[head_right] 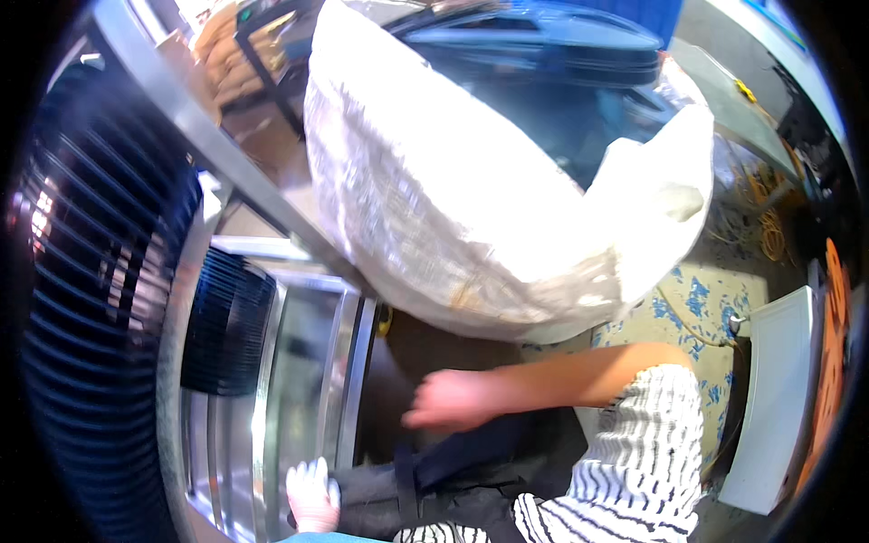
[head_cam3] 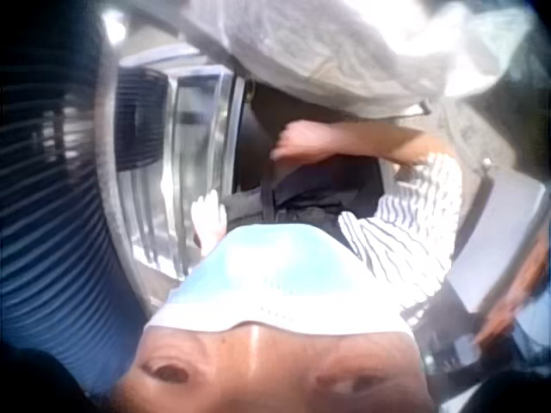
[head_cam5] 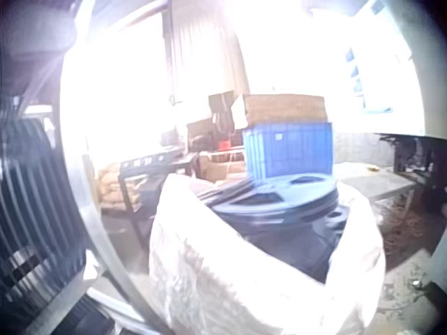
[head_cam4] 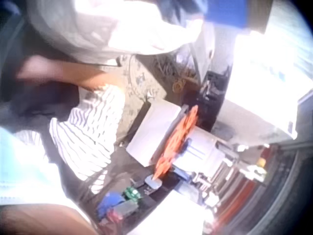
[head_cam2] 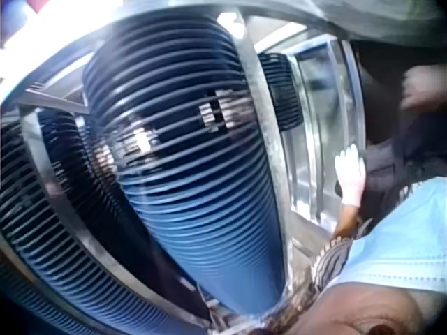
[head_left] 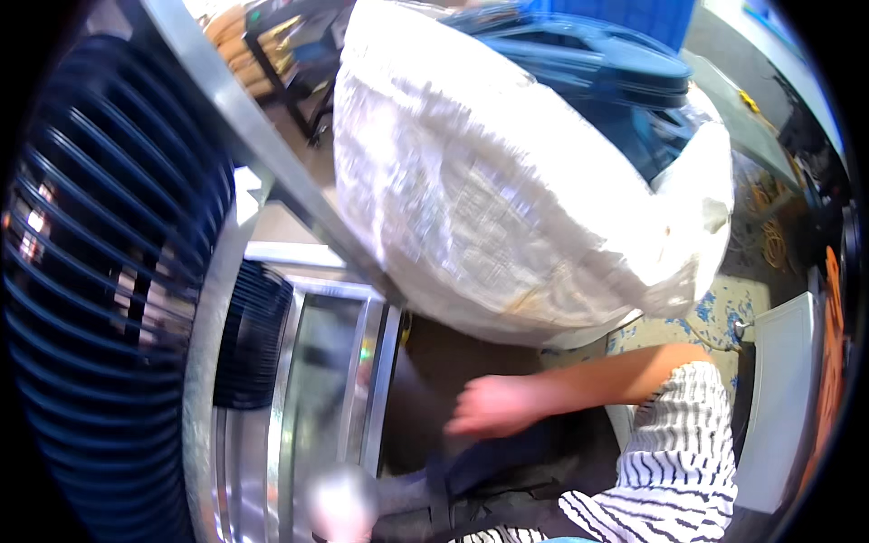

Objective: The person repeatedly picks up blue plastic spools from a nearby pile and stacks them onto a metal rack. The person also briefly handles an orange spool and places it on a table. The task involves continuous pick-and-place motions with both hands.

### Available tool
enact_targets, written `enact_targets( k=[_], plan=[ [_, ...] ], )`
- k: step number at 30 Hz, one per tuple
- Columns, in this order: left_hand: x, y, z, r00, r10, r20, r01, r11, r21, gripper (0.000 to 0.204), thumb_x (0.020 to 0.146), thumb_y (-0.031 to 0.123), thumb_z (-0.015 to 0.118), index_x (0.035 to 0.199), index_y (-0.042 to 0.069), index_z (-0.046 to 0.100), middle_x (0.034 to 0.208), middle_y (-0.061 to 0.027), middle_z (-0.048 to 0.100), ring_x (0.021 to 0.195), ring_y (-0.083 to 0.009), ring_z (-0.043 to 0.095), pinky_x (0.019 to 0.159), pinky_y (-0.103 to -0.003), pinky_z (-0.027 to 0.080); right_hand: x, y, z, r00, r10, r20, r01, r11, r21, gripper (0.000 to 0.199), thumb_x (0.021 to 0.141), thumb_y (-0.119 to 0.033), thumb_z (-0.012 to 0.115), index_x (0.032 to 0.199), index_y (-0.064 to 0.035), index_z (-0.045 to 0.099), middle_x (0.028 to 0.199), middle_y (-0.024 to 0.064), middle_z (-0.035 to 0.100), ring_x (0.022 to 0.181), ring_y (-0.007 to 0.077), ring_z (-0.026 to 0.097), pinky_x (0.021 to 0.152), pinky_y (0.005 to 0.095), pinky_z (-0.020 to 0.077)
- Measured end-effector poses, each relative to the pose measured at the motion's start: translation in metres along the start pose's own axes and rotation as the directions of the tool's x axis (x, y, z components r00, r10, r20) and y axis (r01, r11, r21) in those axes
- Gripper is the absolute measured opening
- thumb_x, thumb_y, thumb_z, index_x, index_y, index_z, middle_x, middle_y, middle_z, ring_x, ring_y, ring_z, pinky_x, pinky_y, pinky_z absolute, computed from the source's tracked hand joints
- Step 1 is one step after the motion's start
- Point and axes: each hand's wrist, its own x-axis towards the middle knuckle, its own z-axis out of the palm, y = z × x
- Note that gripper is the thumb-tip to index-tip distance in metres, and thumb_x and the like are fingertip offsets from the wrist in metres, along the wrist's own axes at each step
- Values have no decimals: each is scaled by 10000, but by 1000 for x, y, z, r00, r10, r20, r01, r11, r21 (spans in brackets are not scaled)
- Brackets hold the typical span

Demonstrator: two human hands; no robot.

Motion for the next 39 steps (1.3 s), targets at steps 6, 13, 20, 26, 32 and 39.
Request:
enact_targets(
  k=[6, 13, 20, 26, 32, 39],
  plan=[
    [13, -4, -16, 896, 202, -394, -280, 948, -150, 341, 777, 169, 612, 1047, -39, 627, 924, -212, 625, 843, -371, 579, 749, -488, 459, -166, -20, 37, 927, 363, -97, -349, 927, 138, 254, 870, -331, 581, 894, -79, 591, 851, 106, 607, 866, 311, 600, 779, 452, 480],
    [13, -8, -54, 969, 61, -238, -141, 931, -337, 324, 809, 188, 648, 1070, -3, 644, 867, -192, 644, 793, -384, 590, 739, -491, 474, -211, -67, -27, 902, 430, -37, -395, 857, 331, 240, 848, -308, 559, 844, -69, 579, 824, 118, 615, 852, 328, 605, 758, 444, 495],
    [-19, 42, -85, 976, 82, 201, -38, 976, -213, 238, 799, 192, 578, 986, 72, 662, 874, -157, 656, 833, -372, 586, 795, -462, 452, -235, -115, -46, 890, 453, 58, -427, 780, 458, 308, 855, -367, 522, 880, -77, 623, 876, 115, 646, 885, 331, 620, 776, 459, 499],
    [-46, 136, -139, 825, 341, 451, -315, 940, -134, 361, 783, 206, 552, 1118, 98, 632, 1143, -147, 601, 1114, -332, 519, 913, -415, 398, -261, -198, -50, 775, 600, 199, -595, 587, 548, 307, 851, -386, 530, 900, -108, 651, 903, 114, 650, 912, 327, 613, 809, 460, 484],
    [-83, 301, -250, 790, 496, 361, -369, 854, -368, 567, 760, 230, 588, 1310, 105, 522, 1332, -183, 504, 1285, -369, 407, 1090, -471, 273, -287, -305, -51, 446, 846, 291, -874, 342, 345, 342, 845, -407, 499, 991, -162, 690, 1044, 70, 636, 1077, 254, 523, 909, 508, 358],
    [-100, 322, -306, 625, 588, 513, -243, 772, -588, 517, 839, 211, 545, 1320, 26, 501, 1202, -249, 592, 1124, -415, 544, 973, -426, 427, -286, -447, -79, 186, 904, 384, -860, -40, 509, 286, 820, -291, 557, 1041, -142, 661, 1150, 66, 589, 1141, 249, 504, 928, 494, 403]
  ],
)
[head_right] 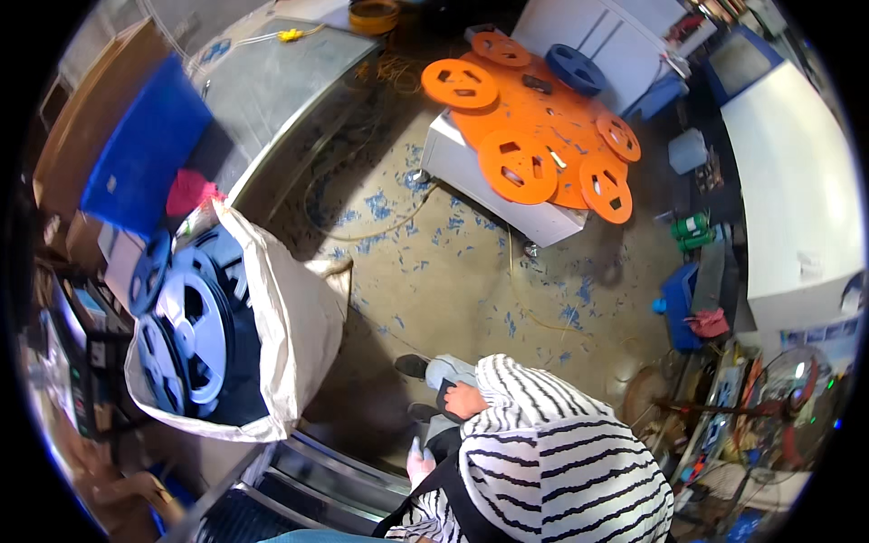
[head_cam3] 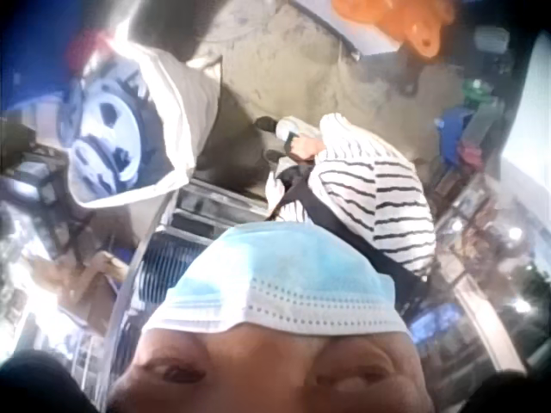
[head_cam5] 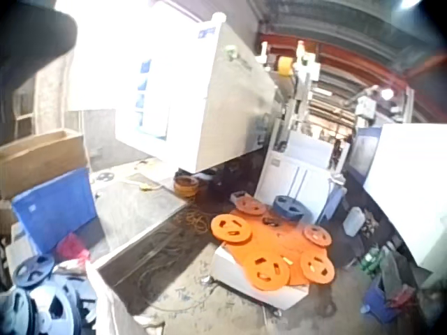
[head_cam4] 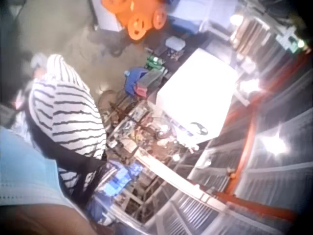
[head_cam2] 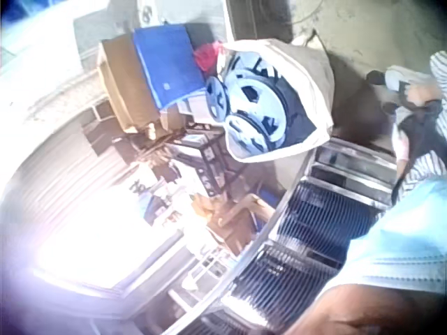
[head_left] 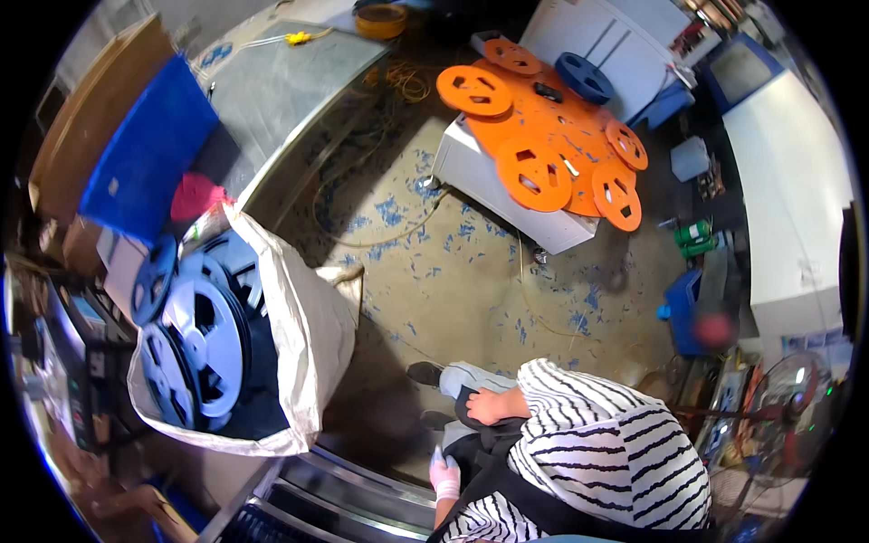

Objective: The person repeatedly picks up blue plastic spools from a nearby pile and stacks them onto a metal rack. The person also briefly handles an orange spool and places it on a table. The task involves continuous pick-and-place motions with both hands.

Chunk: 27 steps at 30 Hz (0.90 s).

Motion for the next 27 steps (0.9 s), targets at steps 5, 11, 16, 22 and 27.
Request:
enact_targets(
  k=[5, 11, 16, 22, 27],
  plan=[
    [-56, -49, -24, 891, -337, 305, 261, 929, 264, 513, 913, 315, 488, 1364, 73, 457, 1253, -220, 582, 1186, -360, 540, 984, -377, 417, -84, 26, -47, 931, 350, -104, -287, 877, 386, 371, 800, -287, 558, 1113, -113, 655, 1173, 135, 612, 1144, 332, 561, 877, 508, 501],
    [-52, -62, -69, 961, -226, 159, 208, 970, 125, 483, 907, 323, 517, 1324, 80, 499, 1233, -174, 607, 1180, -298, 557, 978, -349, 417, -175, 56, 1, 772, 607, -190, -285, 596, 751, 326, 810, -297, 552, 1049, -121, 687, 1038, 162, 674, 1002, 368, 627, 844, 478, 502],
    [7, -55, -82, 990, -78, 117, 68, 994, 89, 459, 897, 292, 546, 1276, 34, 529, 1054, -167, 664, 939, -290, 641, 840, -347, 477, -247, 58, 42, 611, 791, -18, -297, 251, 921, 322, 812, -338, 594, 1035, -128, 694, 1056, 141, 680, 979, 327, 642, 844, 427, 502],
    [74, 41, -110, 992, 105, 65, -112, 987, 114, 431, 902, 257, 559, 1252, 5, 553, 1203, -194, 617, 1125, -336, 576, 972, -360, 445, -249, 115, 67, 492, 871, 16, -232, 113, 966, 327, 808, -381, 638, 994, -114, 672, 935, 125, 692, 870, 302, 651, 759, 404, 502],
    [108, 81, -112, 980, 172, 98, -169, 985, -42, 424, 940, 235, 497, 1292, -1, 518, 1264, -170, 587, 1185, -310, 540, 1010, -335, 420, -246, 182, 25, 347, 937, -30, -146, 86, 986, 229, 829, -308, 641, 938, -109, 671, 877, 98, 690, 811, 250, 645, 740, 371, 499]
  ],
)
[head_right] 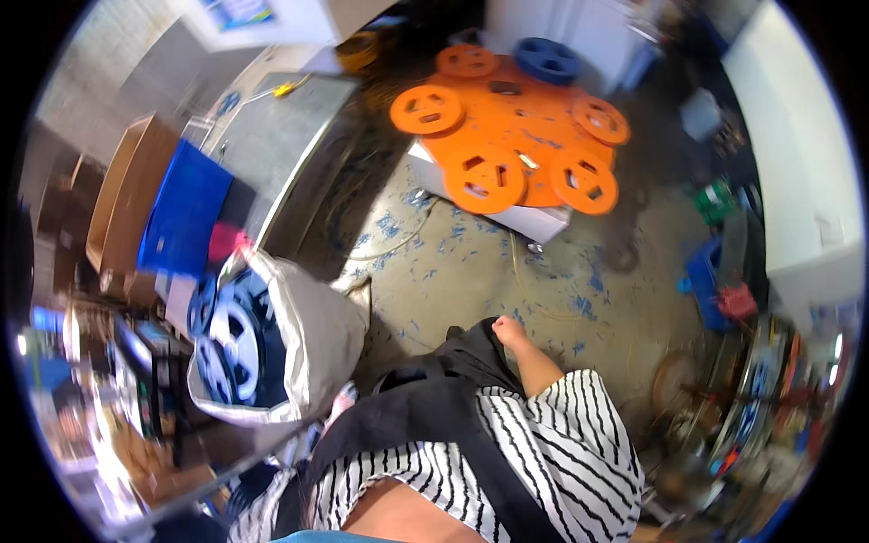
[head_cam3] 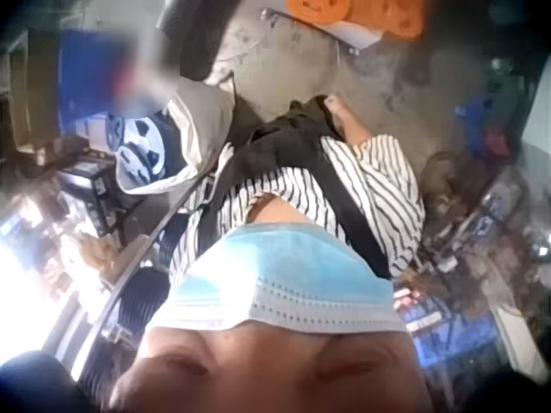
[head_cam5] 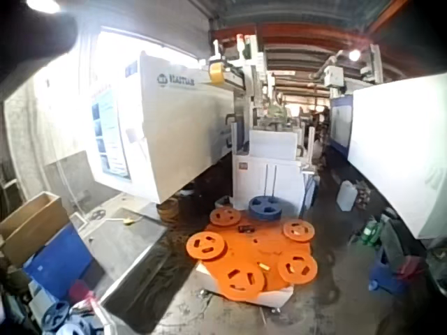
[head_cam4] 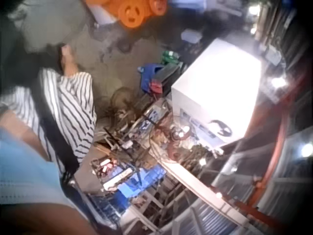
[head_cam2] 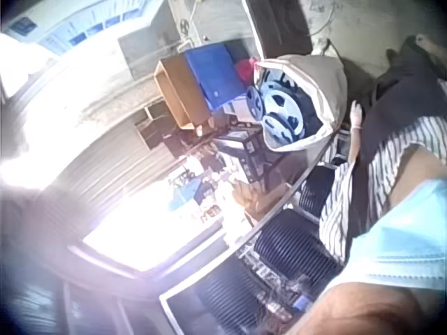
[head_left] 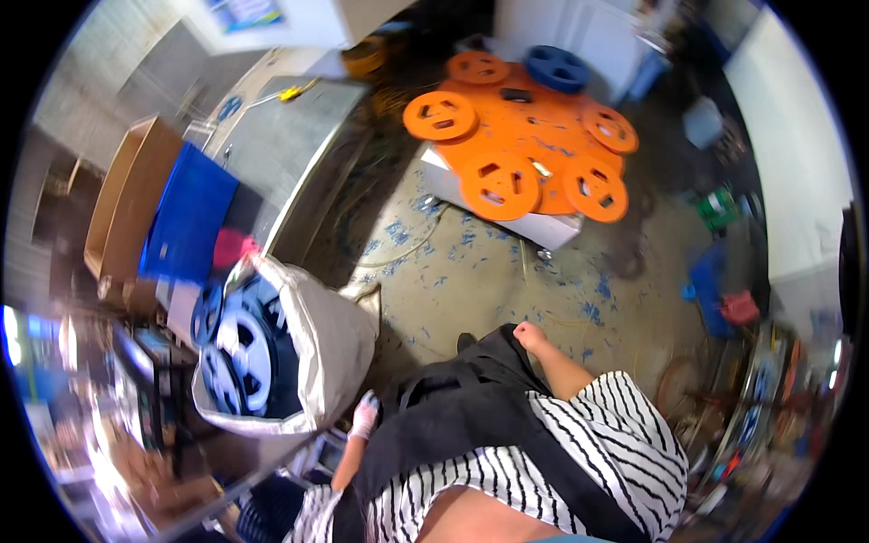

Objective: The person repeatedly picks up blue plastic spools from a nearby pile and stacks them onto a metal rack. The person also briefly handles an orange spool and places it on a table. The task involves continuous pick-and-place motions with both hands.

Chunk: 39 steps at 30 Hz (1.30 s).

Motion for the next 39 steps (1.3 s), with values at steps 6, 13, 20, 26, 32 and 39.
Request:
enact_targets(
  k=[6, 13, 20, 26, 32, 39],
  plan=[
    [-37, 121, -27, 994, -98, -43, 102, 990, 102, 493, 907, 254, 518, 1334, 10, 486, 1290, -202, 568, 1207, -322, 534, 1015, -339, 413, -15, -70, -15, 982, -191, -13, 188, 948, 256, 223, 855, -243, 635, 988, -70, 675, 883, 67, 687, 839, 177, 628, 784, 321, 495],
    [-33, 72, -63, 964, -152, -219, 160, 987, 17, 501, 896, 302, 521, 1333, 56, 507, 1268, -202, 580, 1182, -327, 551, 1000, -351, 423, 36, -89, 29, 903, -153, 402, 247, 949, -194, 273, 843, -302, 640, 907, -41, 687, 838, 102, 694, 824, 219, 656, 767, 355, 498],
    [-9, 85, -144, 880, -221, -421, 165, 972, -165, 463, 886, 267, 531, 1313, 86, 543, 1264, -180, 590, 1201, -322, 542, 1021, -345, 410, 74, -286, 67, 867, -214, 451, 353, 901, -251, 282, 849, -295, 629, 870, -18, 670, 747, 89, 658, 703, 200, 610, 673, 367, 481],
    [26, 100, -177, 787, -176, -591, 28, 968, -251, 401, 905, 229, 493, 1280, 110, 565, 1288, -182, 565, 1194, -339, 528, 1008, -383, 409, 167, -501, 173, 778, -359, 515, 576, 735, -358, 297, 832, -293, 650, 995, -46, 675, 927, 130, 701, 884, 246, 664, 803, 361, 504],
    [55, 79, -179, 505, -140, -852, 517, 839, 169, 377, 861, 193, 496, 1228, 191, 579, 1305, -103, 553, 1225, -338, 495, 1042, -507, 342, 122, -720, 348, 359, -499, 789, 929, 272, -250, 342, 815, -308, 606, 1046, -65, 670, 981, 144, 690, 950, 277, 657, 834, 359, 499],
    [109, 135, -249, 427, -728, -537, 811, 571, -128, 939, 700, 442, 734, 1491, 237, 271, 1535, -145, 236, 1428, -378, 162, 1143, -580, 62, 67, -894, 588, -51, -549, 834, 994, -110, -11, 473, 800, -243, 652, 1211, -44, 531, 1168, 214, 590, 1111, 389, 551, 937, 461, 453]
  ],
)
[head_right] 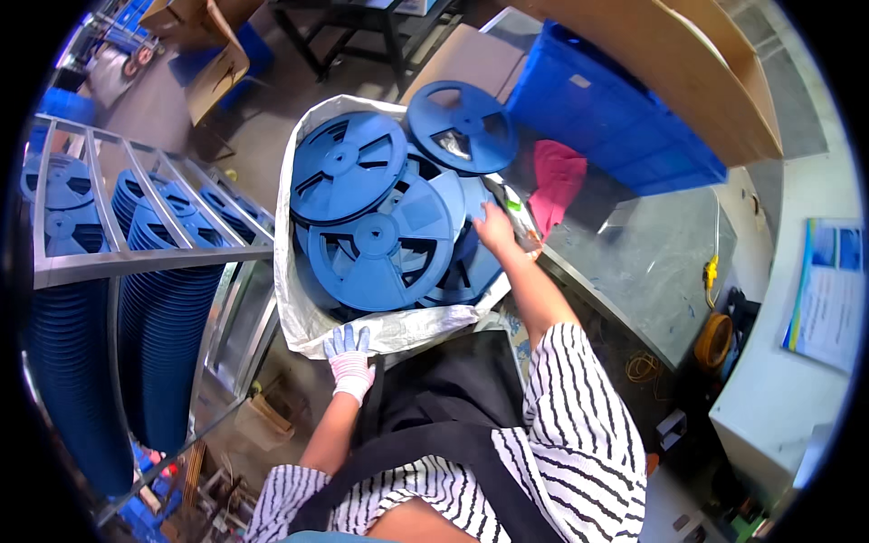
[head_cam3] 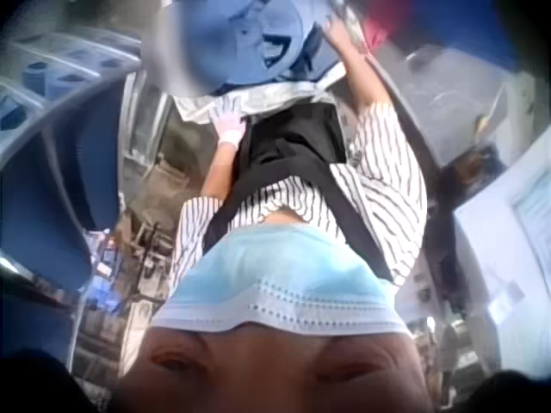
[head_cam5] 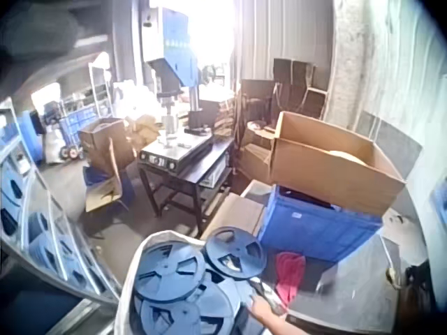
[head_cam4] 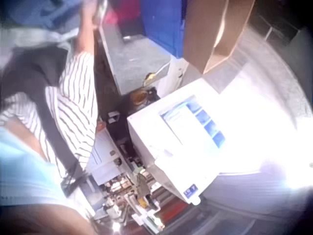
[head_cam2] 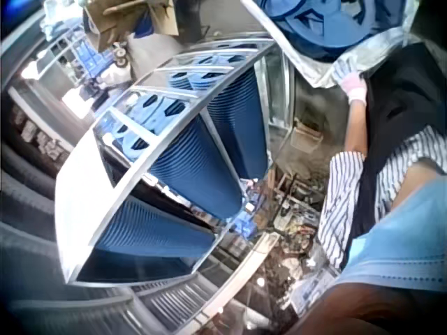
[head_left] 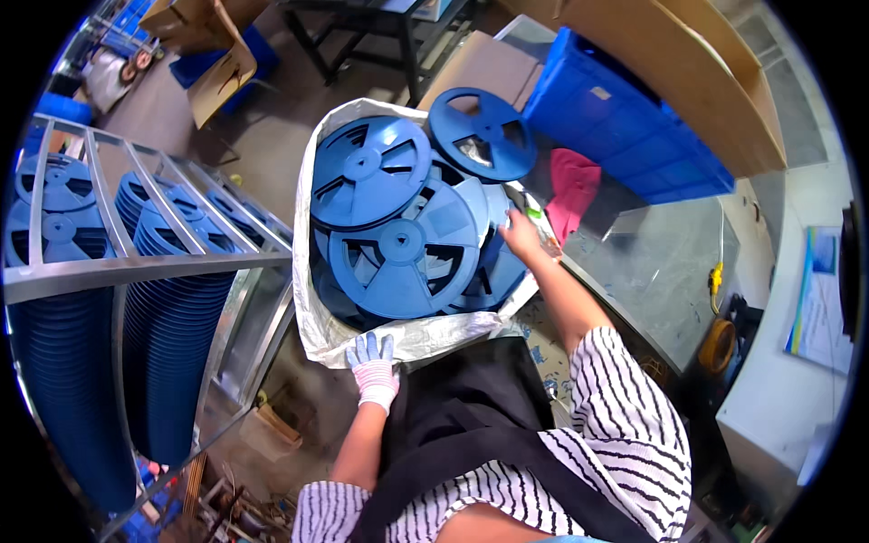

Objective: The person repeatedly picks up blue plastic spools from a nearby pile and stacks them onto a metal rack. The person also briefly handles an orange spool and places it on a table. The task involves continuous pick-and-place motions with both hands.

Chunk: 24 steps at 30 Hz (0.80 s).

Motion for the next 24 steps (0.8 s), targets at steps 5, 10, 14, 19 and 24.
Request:
enact_targets(
  k=[5, 10, 14, 19, 24],
  plan=[
    [43, 30, 29, 992, -62, -114, 72, 993, 88, 824, 721, 345, 709, 1454, 242, 347, 1501, -151, 305, 1397, -389, 235, 1128, -611, 108, 141, -32, 9, 953, -295, -63, 277, 938, -207, 690, 801, -273, 691, 1381, -44, 395, 1401, 179, 441, 1281, 350, 429, 1040, 438, 392],
    [76, 38, 53, 975, -191, 116, 177, 977, 122, 512, 909, 263, 434, 1421, 252, 401, 1486, -128, 361, 1402, -359, 266, 1137, -607, 70, 189, -58, 34, 919, -179, 352, 290, 911, -293, 761, 803, -425, 689, 1417, -91, 391, 1324, 179, 538, 1240, 328, 502, 1015, 467, 401],
    [90, 33, 43, 980, -153, 126, 126, 972, 200, 480, 891, 253, 470, 1370, 225, 482, 1339, -108, 506, 1282, -307, 429, 1135, -583, 116, 174, -34, 33, 949, -266, 167, 291, 946, -143, 423, 833, -284, 676, 1149, -35, 545, 1120, 224, 606, 1043, 399, 580, 886, 443, 462],
    [63, 15, 58, 978, 48, 203, -80, 985, 151, 431, 858, 241, 515, 1277, 160, 574, 1083, -89, 627, 1058, -260, 566, 1097, -499, 247, 91, -40, -48, 903, -351, -246, 353, 935, -40, 296, 937, -284, 538, 1099, -45, 602, 982, 174, 648, 951, 346, 622, 811, 388, 473],
    [15, 19, 49, 946, 179, 271, -213, 972, 103, 298, 894, 217, 462, 1093, 130, 666, 1052, -99, 650, 1075, -270, 572, 1023, -493, 313, -84, -75, -148, 911, -312, -270, 404, 809, 427, 436, 1013, -353, 378, 1034, 11, 618, 757, 40, 565, 685, 117, 535, 627, 244, 407]
  ],
)
